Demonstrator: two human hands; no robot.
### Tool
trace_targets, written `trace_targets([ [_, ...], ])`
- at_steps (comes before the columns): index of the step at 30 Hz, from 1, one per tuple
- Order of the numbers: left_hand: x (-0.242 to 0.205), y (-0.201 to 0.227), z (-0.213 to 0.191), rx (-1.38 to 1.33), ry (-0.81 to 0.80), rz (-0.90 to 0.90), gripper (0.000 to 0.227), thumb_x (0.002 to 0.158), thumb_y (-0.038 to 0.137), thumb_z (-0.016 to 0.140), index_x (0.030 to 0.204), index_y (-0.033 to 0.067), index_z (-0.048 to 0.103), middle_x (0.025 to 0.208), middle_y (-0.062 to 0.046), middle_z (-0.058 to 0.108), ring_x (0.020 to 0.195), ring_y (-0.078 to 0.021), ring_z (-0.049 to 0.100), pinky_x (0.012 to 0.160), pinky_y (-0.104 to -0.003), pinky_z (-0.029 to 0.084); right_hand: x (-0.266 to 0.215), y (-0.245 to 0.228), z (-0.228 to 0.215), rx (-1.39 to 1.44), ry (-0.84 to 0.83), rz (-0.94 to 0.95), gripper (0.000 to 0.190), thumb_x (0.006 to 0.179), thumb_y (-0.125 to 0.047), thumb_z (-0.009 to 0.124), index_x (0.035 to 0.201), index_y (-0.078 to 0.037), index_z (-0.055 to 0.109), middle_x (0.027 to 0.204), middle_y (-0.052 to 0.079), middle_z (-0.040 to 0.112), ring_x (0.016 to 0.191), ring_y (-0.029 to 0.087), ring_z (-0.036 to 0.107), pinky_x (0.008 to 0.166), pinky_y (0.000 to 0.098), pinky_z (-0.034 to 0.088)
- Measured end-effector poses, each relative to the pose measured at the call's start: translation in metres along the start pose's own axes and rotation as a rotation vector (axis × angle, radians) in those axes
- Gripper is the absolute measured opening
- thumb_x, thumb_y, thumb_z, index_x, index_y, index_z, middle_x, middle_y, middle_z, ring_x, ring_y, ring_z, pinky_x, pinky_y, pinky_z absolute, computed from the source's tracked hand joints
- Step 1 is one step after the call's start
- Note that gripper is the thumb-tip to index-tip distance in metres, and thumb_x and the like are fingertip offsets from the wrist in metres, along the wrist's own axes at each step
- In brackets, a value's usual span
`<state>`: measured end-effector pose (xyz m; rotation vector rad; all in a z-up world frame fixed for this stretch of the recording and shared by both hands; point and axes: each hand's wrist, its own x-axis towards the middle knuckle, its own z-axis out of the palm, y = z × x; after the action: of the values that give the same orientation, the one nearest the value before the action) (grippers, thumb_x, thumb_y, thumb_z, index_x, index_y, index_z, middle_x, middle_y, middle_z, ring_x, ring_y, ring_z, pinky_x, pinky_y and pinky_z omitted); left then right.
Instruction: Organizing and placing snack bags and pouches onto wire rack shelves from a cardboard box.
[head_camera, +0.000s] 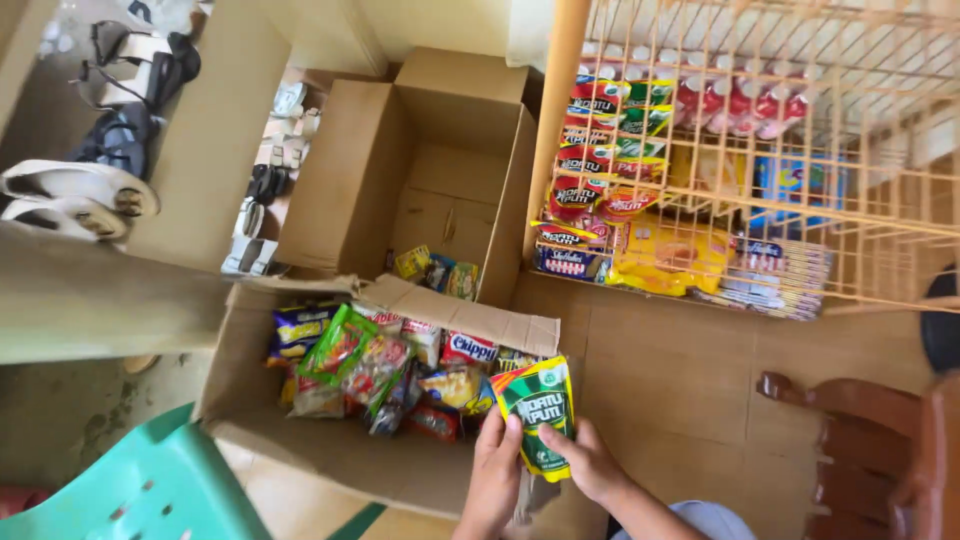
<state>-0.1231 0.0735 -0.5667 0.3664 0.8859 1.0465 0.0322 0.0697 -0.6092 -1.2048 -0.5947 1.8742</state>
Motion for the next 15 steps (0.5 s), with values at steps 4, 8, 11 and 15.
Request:
trace_targets([
  [4, 0.034, 0.020, -0.011, -0.140, -0.012, -0.085, 0.045, 0.099, 0.026, 0.047, 0.143, 0.0142, 0.046, 0.129, -0.003, 0.064, 0.114, -0.0140, 0.063, 0.099, -0.036, 0.051, 0.036, -0.001, -0.007, 0.198, -0.108, -0.047, 0.041, 0.096, -0.032, 0.066, 0.120, 0.002, 0.068, 0.104, 0.011, 0.075, 0.088, 0.017, 0.072, 0.077, 0.0329, 0.059],
  [8, 0.051, 0.001, -0.043, 0.174, -0.188, 0.142, 0.038, 0.108, 0.016, 0.051, 0.143, 0.0033, 0.047, 0.128, -0.009, 0.062, 0.113, -0.0173, 0.059, 0.094, -0.037, 0.048, 0.047, -0.037, 0.002, 0.068, -0.121, 0.022, 0.041, 0.095, -0.036, 0.060, 0.117, -0.002, 0.067, 0.095, 0.011, 0.075, 0.077, 0.020, 0.073, 0.067, 0.0382, 0.060],
  [11, 0.054, 0.011, -0.030, 0.290, -0.177, 0.260, 0.039, 0.104, 0.010, 0.053, 0.142, 0.0060, 0.046, 0.131, -0.007, 0.061, 0.122, -0.0139, 0.057, 0.106, -0.033, 0.046, 0.052, -0.045, 0.002, -0.143, -0.214, -0.046, 0.040, 0.095, -0.030, 0.063, 0.123, -0.002, 0.065, 0.105, 0.007, 0.073, 0.089, 0.015, 0.069, 0.080, 0.0343, 0.058],
  [15, 0.044, 0.028, -0.003, 0.351, -0.155, 0.381, 0.036, 0.105, 0.009, 0.051, 0.141, 0.0036, 0.049, 0.130, -0.008, 0.062, 0.121, -0.0144, 0.058, 0.106, -0.032, 0.046, 0.042, -0.053, 0.003, -0.257, -0.244, -0.338, 0.047, 0.095, -0.025, 0.065, 0.135, -0.005, 0.053, 0.121, 0.005, 0.067, 0.109, 0.012, 0.063, 0.094, 0.0318, 0.055],
])
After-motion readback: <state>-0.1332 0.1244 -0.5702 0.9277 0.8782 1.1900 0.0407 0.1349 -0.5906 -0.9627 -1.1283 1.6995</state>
